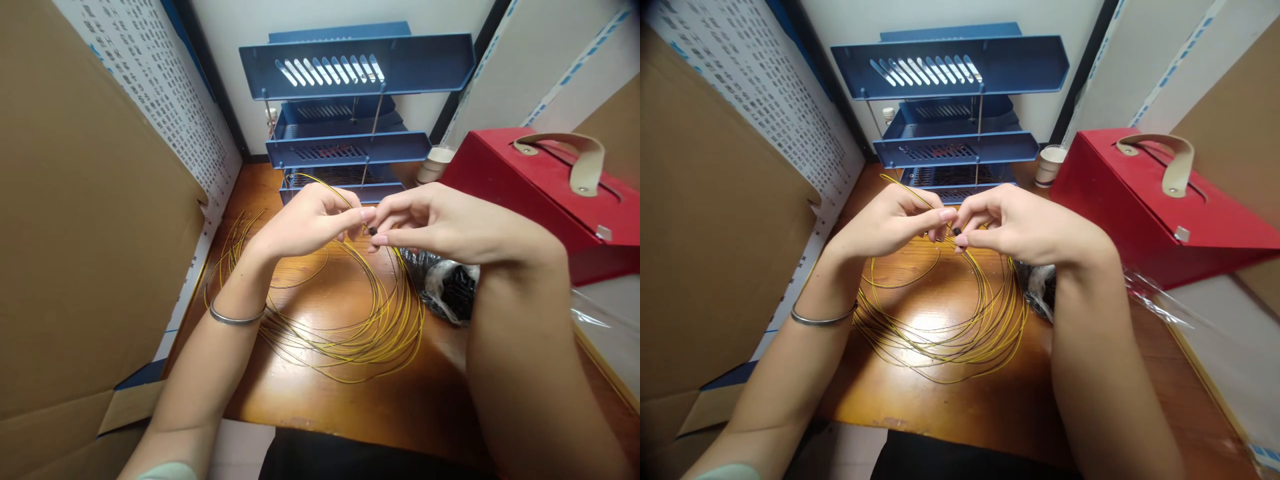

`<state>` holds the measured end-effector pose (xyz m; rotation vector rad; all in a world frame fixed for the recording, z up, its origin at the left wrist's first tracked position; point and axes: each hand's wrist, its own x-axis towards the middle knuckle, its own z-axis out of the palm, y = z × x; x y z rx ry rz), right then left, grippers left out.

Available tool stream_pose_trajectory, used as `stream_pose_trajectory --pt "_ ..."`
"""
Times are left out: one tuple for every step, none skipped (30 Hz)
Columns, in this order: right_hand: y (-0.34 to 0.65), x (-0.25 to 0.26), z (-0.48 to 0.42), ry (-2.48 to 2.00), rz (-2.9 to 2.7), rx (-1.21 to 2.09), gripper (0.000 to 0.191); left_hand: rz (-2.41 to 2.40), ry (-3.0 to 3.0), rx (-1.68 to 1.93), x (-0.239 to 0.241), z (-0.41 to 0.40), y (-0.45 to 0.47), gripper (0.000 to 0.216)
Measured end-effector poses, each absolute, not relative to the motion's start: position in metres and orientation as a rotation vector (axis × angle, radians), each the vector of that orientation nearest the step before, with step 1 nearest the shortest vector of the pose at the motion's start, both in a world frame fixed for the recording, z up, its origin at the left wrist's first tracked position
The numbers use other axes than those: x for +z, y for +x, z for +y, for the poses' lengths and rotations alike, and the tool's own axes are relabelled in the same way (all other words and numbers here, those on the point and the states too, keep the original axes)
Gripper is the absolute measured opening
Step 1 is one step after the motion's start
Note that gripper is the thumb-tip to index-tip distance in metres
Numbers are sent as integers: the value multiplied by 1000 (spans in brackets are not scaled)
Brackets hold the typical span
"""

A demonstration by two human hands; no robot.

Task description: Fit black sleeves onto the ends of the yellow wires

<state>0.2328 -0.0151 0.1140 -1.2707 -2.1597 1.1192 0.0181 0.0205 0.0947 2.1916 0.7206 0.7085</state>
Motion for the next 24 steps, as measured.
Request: stream_pose_trajectory --pt "233 114 -15 -1269 -2165 1119 32 722 2192 707 95 20 18 47" --pt "233 114 -15 -1262 -2173 1119 30 723 2191 707 95 20 18 47" --pt "234 114 -15 -1251 -2184 1119 29 723 2191 711 95 20 18 47" --pt "234 114 -15 -1238 -2194 1118 27 724 2189 718 95 19 18 47" --pt "234 114 -15 -1227 -2204 1118 25 728 2188 727 95 19 18 46" --pt "235 114 -14 -1216 -2214 1119 23 733 2188 734 95 19 18 46" --pt "235 115 -14 -1210 -2220 1122 22 739 2190 740 95 19 18 46" --pt "235 115 -14 -1209 -2223 1126 22 745 2191 747 95 19 18 46" --pt "235 115 -14 -1210 -2225 1131 22 750 2194 750 95 19 18 46" --pt "235 115 -14 -1214 -2226 1137 23 753 2198 753 95 19 18 46" --pt "235 115 -14 -1216 -2225 1143 24 756 2201 757 96 19 18 46" --pt "236 114 -14 -1217 -2222 1152 25 758 2203 762 96 19 18 46" --pt "236 114 -14 -1214 -2219 1164 26 759 2204 767 96 19 17 46" --pt "236 114 -14 -1207 -2217 1179 27 759 2204 770 96 20 17 46" --pt "236 114 -13 -1200 -2216 1195 28 755 2202 776 96 20 17 46" --pt "237 114 -13 -1196 -2215 1210 28 751 2199 785 96 20 17 46" --pt "237 114 -13 -1193 -2217 1220 28 745 2194 792 96 19 17 46" --pt "237 113 -13 -1191 -2221 1223 27 739 2189 797 96 19 17 46" --pt "237 113 -12 -1190 -2224 1220 27 733 2182 792 95 19 17 46" --pt "237 112 -12 -1193 -2221 1214 26 727 2176 779 95 19 18 45" --pt "237 112 -12 -1198 -2210 1208 27 718 2171 756 94 18 19 44" --pt "237 111 -11 -1208 -2189 1206 27 707 2170 725 93 18 20 43" --pt "238 110 -11 -1221 -2165 1207 28 695 2170 697 92 18 21 42" --pt "238 109 -11 -1235 -2143 1211 28 683 2170 677 91 18 22 40"
